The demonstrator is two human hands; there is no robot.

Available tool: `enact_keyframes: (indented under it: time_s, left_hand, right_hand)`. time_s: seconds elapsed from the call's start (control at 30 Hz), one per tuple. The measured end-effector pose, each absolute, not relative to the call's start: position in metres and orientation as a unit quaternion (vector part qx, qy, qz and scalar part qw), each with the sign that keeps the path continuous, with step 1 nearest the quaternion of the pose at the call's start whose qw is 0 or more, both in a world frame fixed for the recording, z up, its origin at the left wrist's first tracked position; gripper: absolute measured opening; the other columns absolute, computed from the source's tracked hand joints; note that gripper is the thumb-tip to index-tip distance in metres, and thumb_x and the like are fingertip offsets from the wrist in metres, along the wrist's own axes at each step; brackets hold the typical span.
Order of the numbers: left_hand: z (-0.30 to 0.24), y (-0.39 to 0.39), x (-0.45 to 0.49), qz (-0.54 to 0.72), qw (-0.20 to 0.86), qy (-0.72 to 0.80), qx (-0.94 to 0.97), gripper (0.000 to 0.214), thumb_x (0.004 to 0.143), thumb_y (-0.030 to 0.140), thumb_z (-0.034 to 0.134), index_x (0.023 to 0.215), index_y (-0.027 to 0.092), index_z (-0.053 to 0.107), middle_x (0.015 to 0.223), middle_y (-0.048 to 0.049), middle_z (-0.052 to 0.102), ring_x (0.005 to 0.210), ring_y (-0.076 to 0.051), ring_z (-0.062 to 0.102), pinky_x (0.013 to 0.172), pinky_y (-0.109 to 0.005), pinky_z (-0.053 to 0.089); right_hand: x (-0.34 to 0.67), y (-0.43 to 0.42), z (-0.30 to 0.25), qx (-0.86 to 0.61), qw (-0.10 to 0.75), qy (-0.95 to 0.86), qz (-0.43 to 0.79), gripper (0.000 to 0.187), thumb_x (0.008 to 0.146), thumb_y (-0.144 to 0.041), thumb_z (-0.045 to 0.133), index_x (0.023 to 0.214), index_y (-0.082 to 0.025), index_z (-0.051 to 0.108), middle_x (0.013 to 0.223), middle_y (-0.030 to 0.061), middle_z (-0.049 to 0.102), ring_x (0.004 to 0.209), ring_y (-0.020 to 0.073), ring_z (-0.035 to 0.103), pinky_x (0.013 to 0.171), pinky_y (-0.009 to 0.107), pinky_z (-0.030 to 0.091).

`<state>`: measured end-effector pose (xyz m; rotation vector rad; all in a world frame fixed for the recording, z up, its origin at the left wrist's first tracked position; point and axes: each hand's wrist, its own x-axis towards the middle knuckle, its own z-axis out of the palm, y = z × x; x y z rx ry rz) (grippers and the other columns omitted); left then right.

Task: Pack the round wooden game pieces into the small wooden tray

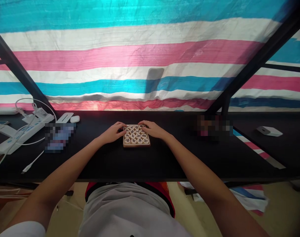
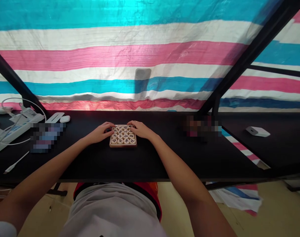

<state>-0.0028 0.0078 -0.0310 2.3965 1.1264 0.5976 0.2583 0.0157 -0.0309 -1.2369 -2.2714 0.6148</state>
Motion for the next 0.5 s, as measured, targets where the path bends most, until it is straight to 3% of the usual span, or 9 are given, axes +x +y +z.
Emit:
enact_keyframes:
  time_s: [0.23,0.5]
  left_hand:
    - [-0.029,0.008,-0.005,0.198,0.183,0.405,0.874,0.044,0.089,0.049,0.042,0.120,0.022,0.057,0.124,-0.0076,0.052,0.104,-0.022,0.057,0.095,-0.034,0.044]
    - [-0.027,0.007,-0.005,0.174,0.165,0.410,0.880,0.047,0.090,0.050,0.039,0.124,0.022,0.056,0.129,-0.0069,0.050,0.109,-0.023,0.056,0.099,-0.035,0.041]
  right_hand:
    - [0.269,0.018,-0.028,-0.442,0.232,-0.839,0.218,0.035,0.081,-0.011,0.041,0.103,-0.021,0.067,0.107,0.0040,0.066,0.100,0.0175,0.059,0.094,0.033,0.043]
    - [0.271,0.016,-0.025,-0.446,0.217,-0.839,0.223,0.035,0.076,-0.013,0.052,0.108,-0.020,0.066,0.110,0.0045,0.065,0.101,0.0187,0.059,0.094,0.034,0.043]
